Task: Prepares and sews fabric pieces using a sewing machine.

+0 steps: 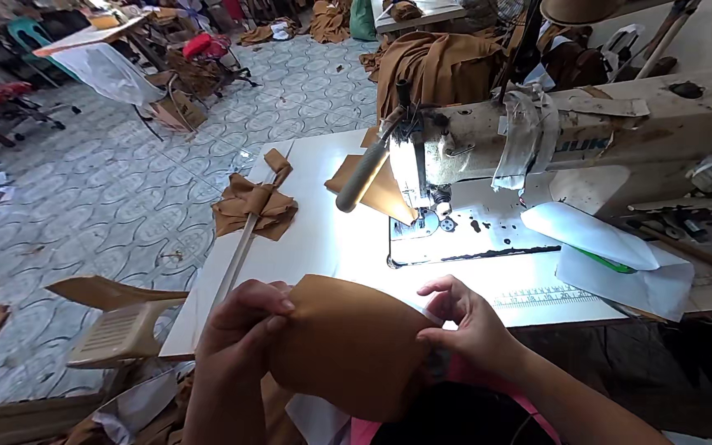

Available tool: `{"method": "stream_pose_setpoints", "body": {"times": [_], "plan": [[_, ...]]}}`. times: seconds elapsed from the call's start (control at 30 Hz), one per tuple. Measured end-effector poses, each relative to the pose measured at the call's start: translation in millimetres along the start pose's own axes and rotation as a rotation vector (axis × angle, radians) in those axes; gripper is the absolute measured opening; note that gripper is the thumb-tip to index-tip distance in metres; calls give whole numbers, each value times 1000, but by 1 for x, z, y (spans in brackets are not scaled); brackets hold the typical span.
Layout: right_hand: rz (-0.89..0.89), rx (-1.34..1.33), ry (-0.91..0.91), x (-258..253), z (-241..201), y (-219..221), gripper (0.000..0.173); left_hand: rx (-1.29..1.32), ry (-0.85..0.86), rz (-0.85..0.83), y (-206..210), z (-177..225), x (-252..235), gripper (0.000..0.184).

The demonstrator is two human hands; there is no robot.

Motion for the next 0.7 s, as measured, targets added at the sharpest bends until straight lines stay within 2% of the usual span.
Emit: {"method": "stream_pose_setpoints", "body": {"times": [0.1, 0.23, 0.33, 0.47, 0.53, 0.63, 0.7], "plan": [[10, -15, -15, 2, -1, -2, 46, -63, -14, 11, -4, -2, 2, 18], [14, -11, -16, 5, -3, -4, 43, -333, -72, 62, -15, -3, 7, 16], [23, 6, -69, 5, -4, -5, 38, -404, -80, 82, -16, 0, 9, 16], [81, 204, -252, 7, -7, -8, 20, -376, -45, 77, -13, 6, 15, 18], [115, 303, -285, 8, -7, -9, 15, -403, -53, 95, -11, 10, 21, 18], [102, 362, -240, 5, -4, -5, 11, -437, -88, 133, -9, 12, 35, 20], [39, 375, -123, -2, 5, 7, 13, -437, -222, 209, -15, 1, 58, 17]]}}
Point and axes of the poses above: each hand's wrist, its own x-axis away from the middle knuckle, its own y-axis out of the palm, z = x × y, the point moved 7 cm from there along -x, towards the middle knuckle, and after that the axes turned 15 degrees about -z, right-handed, at the moved point
